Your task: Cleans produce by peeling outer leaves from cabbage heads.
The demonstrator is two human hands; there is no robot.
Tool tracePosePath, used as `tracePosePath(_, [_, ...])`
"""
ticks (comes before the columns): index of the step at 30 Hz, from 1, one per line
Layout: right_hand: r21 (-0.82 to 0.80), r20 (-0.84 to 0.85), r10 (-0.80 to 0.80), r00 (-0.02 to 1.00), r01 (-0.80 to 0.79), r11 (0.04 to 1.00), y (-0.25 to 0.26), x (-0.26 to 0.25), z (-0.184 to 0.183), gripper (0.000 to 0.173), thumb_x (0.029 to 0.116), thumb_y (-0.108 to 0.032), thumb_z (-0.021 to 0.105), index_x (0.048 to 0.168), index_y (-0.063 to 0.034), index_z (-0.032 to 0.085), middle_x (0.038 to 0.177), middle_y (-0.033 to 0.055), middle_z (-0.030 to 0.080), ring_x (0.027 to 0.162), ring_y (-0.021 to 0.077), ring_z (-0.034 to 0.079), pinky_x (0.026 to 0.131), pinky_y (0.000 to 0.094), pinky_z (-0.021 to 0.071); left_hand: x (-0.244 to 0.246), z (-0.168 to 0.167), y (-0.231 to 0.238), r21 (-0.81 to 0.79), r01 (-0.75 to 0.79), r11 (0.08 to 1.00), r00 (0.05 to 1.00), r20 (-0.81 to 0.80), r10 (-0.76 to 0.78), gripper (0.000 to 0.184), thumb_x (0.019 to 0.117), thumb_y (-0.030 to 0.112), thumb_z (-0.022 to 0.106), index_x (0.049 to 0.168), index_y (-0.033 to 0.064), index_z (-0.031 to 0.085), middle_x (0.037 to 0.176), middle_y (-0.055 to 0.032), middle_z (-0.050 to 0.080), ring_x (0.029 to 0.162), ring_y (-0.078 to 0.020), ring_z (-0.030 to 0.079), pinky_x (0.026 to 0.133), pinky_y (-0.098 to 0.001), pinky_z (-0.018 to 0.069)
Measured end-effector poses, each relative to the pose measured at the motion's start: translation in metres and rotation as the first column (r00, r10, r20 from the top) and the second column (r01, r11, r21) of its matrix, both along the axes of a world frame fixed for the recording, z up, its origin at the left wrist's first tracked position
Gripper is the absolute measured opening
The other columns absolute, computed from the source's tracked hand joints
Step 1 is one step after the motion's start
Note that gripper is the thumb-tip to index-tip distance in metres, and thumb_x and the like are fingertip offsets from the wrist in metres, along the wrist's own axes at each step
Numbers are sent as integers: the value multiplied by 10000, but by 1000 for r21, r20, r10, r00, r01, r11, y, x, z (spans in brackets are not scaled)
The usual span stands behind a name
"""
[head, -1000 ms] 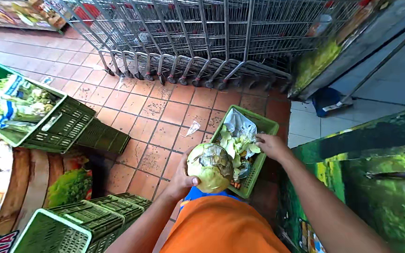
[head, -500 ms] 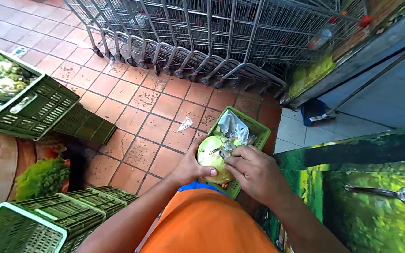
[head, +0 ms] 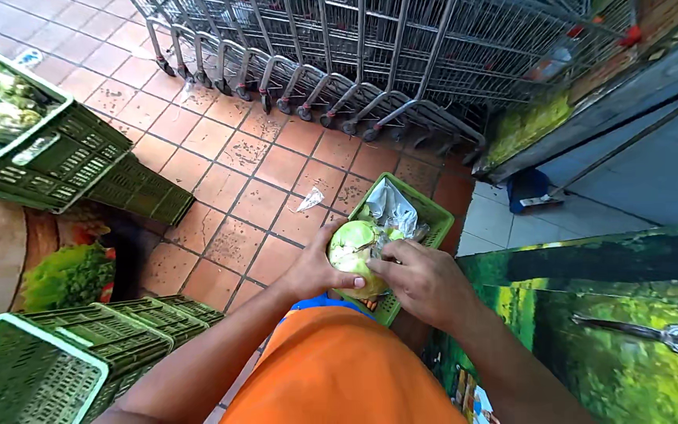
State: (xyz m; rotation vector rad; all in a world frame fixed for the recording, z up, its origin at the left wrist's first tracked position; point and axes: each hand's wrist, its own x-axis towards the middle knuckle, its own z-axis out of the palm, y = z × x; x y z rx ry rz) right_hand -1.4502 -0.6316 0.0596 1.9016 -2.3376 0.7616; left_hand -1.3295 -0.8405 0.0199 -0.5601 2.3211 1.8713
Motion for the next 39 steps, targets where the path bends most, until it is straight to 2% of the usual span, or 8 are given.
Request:
tracePosePath(4, [5,-47,53,997,-52,999,-3,-4,-3,137,933,-95,615,922,-134,746,938,25,676,847,190,665,626,339,558,2,-1,1,-3,6,1000,1000,18,-6,1139,597,503,926,1552,241,364,1367,-69,586,1130,-181,645,930,-448,576])
tracePosePath(11, [-44,-61,59,996,-62,997,8,-9,-12,115,947,-106,597,960,-112,711,978,54,665,852,198,675,631,340,576,6,-6,-3,137,-42,990,999,35,37,1097,614,554,877,1535,228,376,1290,-67,645,1066,-190,681,884,-439,597])
tracePosePath(15, [-79,-52,69,996,-73,994,0,-12,-8,234,951,-117,618,1126,-169,764,1091,69,696,907,216,692,661,362,587,7,-2,-4,118,-8,993,999,34,4,1101,617,516,897,1538,219,373,1297,-65,642,1082,-190,675,904,-436,592])
tracePosePath(19, [-45,-125,156,980,-163,986,-8,-17,-8,187,916,-68,615,983,-146,771,1032,34,705,851,203,663,629,348,549,5,-1,-5,105,4,995,999,51,-9,1099,606,509,901,1534,232,382,1280,-65,652,1067,-194,682,885,-448,598])
tracePosePath(25, [-126,-81,186,979,-195,973,0,-22,-14,168,891,-33,584,961,-100,721,958,66,670,839,217,667,633,372,566,3,-9,-10,209,-19,978,997,83,2,1080,626,530,873,1539,234,379,1281,-97,657,1042,-236,699,846,-480,611])
tracePosePath(31, [-154,123,46,991,-27,988,35,-11,-55,147,982,-149,534,1005,-178,677,1003,33,634,849,154,650,664,337,582,5,-34,-14,647,-240,723,966,85,245,1015,690,689,799,1481,192,403,1165,-108,697,1000,-230,708,852,-432,605])
tracePosePath(35, [-168,225,-8,974,47,985,36,9,-74,153,1028,-194,513,1021,-160,661,971,39,636,829,148,652,668,333,585,1,-41,-5,764,-366,531,910,173,378,758,843,680,672,1386,174,518,1171,-111,694,1014,-248,702,842,-455,608])
tracePosePath(39, [-182,318,-144,937,210,961,34,16,-89,223,1050,-278,525,996,-156,704,987,16,676,857,105,676,713,302,603,-8,-38,0,771,-424,475,867,195,458,715,889,698,601,1367,170,543,1187,-121,690,1024,-267,701,838,-479,609])
